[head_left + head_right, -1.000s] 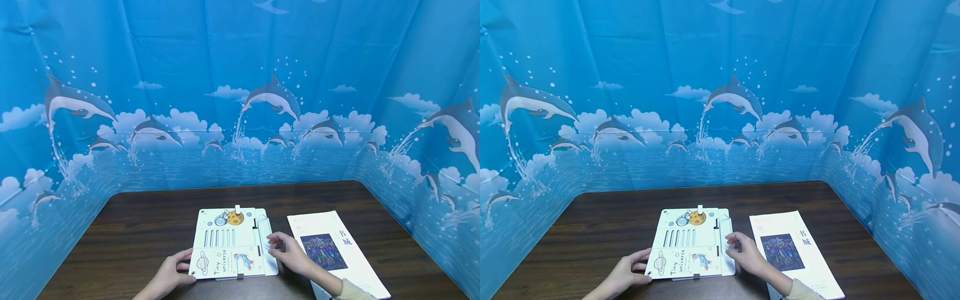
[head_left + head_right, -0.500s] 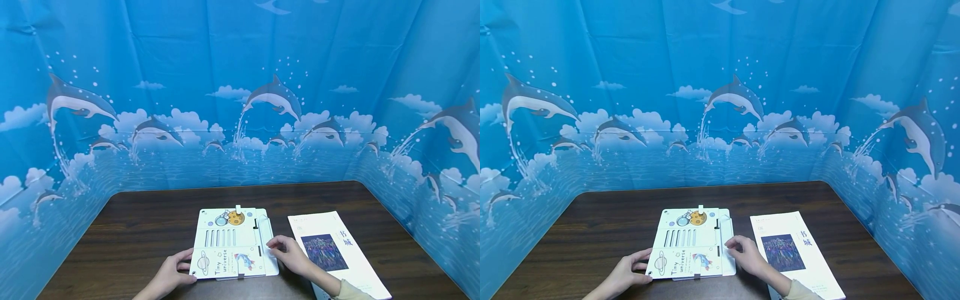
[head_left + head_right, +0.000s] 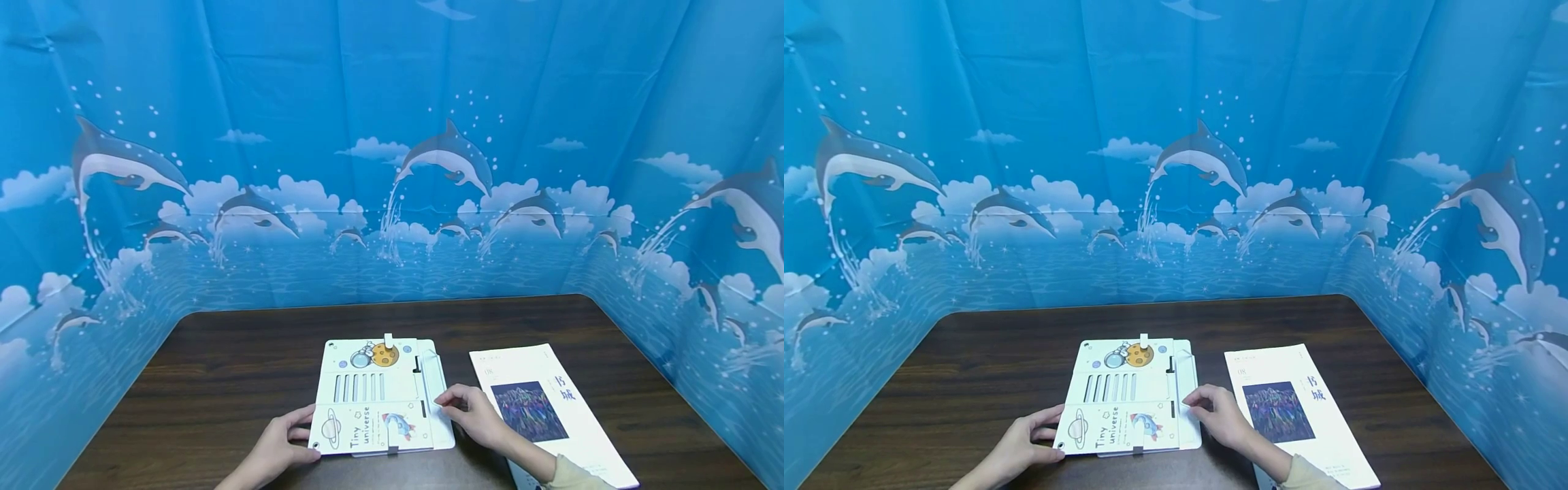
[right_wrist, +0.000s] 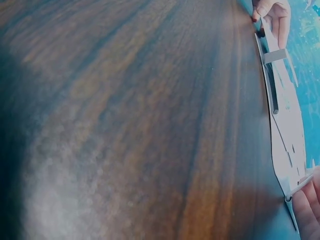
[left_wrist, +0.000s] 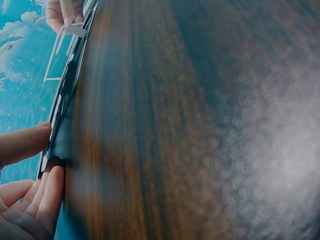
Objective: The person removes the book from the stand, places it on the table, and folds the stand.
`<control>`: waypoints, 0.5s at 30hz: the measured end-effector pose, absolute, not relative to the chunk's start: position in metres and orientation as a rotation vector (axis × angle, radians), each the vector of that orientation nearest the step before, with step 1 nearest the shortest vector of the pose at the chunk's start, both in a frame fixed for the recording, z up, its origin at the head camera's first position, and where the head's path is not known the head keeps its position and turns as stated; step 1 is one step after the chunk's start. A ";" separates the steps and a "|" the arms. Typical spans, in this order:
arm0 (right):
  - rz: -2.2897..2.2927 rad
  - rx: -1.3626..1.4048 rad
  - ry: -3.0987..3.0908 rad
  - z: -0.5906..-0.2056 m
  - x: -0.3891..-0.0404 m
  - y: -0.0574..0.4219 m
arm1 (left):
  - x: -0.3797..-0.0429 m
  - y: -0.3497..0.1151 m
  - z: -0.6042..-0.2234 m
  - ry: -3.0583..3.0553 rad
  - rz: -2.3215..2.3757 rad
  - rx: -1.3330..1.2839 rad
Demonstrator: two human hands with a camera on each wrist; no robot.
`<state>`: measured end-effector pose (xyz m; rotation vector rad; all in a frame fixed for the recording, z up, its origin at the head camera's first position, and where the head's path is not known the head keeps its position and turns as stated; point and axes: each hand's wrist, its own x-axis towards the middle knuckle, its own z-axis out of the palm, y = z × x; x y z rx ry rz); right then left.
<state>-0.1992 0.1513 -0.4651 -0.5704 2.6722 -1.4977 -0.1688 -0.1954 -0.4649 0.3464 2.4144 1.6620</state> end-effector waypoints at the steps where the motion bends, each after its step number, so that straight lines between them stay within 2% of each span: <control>1: -1.504 -0.570 2.671 -0.465 -0.199 0.152 | -0.169 -0.195 -0.465 2.414 1.664 0.342; 15: -1.520 -0.688 2.612 -0.463 -0.205 0.155 | -0.168 -0.195 -0.464 2.411 1.661 0.340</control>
